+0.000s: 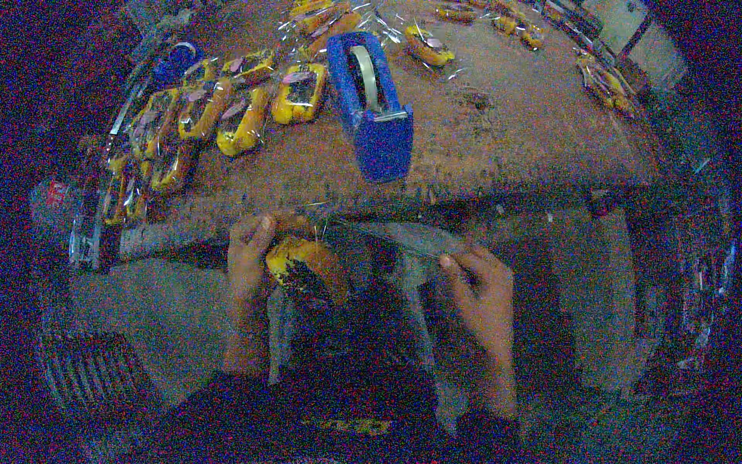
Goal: The person places yellow snack items into clear plastic bags and seals them using a blue tape dispenser. The sealed packages are placed on a wooden table alongside other completed units. A coworker is visible across the table performing similar packaging.
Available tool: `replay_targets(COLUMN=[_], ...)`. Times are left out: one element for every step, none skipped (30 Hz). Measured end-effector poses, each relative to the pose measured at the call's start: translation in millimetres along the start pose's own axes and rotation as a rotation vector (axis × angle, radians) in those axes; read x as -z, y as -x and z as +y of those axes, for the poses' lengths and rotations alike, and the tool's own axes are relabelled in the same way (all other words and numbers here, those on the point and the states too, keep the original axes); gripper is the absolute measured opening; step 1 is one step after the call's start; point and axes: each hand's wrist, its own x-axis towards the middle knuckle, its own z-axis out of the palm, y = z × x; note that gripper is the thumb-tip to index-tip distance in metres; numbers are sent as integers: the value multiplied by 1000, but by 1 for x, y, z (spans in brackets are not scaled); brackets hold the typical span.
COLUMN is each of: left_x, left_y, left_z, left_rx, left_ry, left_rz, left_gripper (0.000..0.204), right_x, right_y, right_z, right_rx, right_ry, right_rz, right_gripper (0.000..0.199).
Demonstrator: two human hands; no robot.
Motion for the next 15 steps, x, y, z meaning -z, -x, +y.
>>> replay_targets(left_x=[0, 1, 1, 2, 2, 3, 4, 6, 7, 9, 11, 14, 15, 18, 20], left_y=[-1, -1, -2, -1, -1, 0, 1, 3, 4, 6, 7, 9, 10, 13, 15], left_z=[0, -1, -2, -4, -5, -7, -8, -9, -9, -8, -8, -6, -4, -1, 3], left_rx=[13, 29, 47, 60, 73, 76, 89, 93, 94, 93, 92, 91, 98, 105, 146], left_ry=[-25, -32, -41, -58, -77, -70, -159, -222, -286, -320, -355, -389, -403, -415, -437], left_rz=[21, 43, 65, 55, 46, 25, 40, 45, 53, 57, 64, 75, 81, 87, 112], left_gripper=[34, 34, 34, 33, 33, 33, 32, 31, 31, 30, 29, 28, 27, 27, 26], right_x=[2, 3, 4, 4, 3, 3, 1, -1, -5, -9, -14, -18, -23, -28, -33], right_y=[3, 5, 7, 8, 8, 8, 6, 4, 2, -1, -4, -7, -10, -12, -14], right_z=[7, 13, 16, 18, 19, 18, 17, 15, 12, 10, 7, 5, 2, 0, -3], right_rx=[-13, -50, -88, -197, -136, -141, -149, -144, -140, -123, -116, -97, -77, -57, -38], right_ry=[40, 53, 66, 118, 34, -11, -53, -71, -84, -100, -77, -57, -27, -83, -130], right_rz=[29, 37, 44, 41, 48, 47, 49, 9, -28, -78, -91, -119, -146, -151, -156], right_gripper=[22, 23, 25, 28, 28, 27, 27, 26, 26, 25, 24, 24, 23, 22, 21])
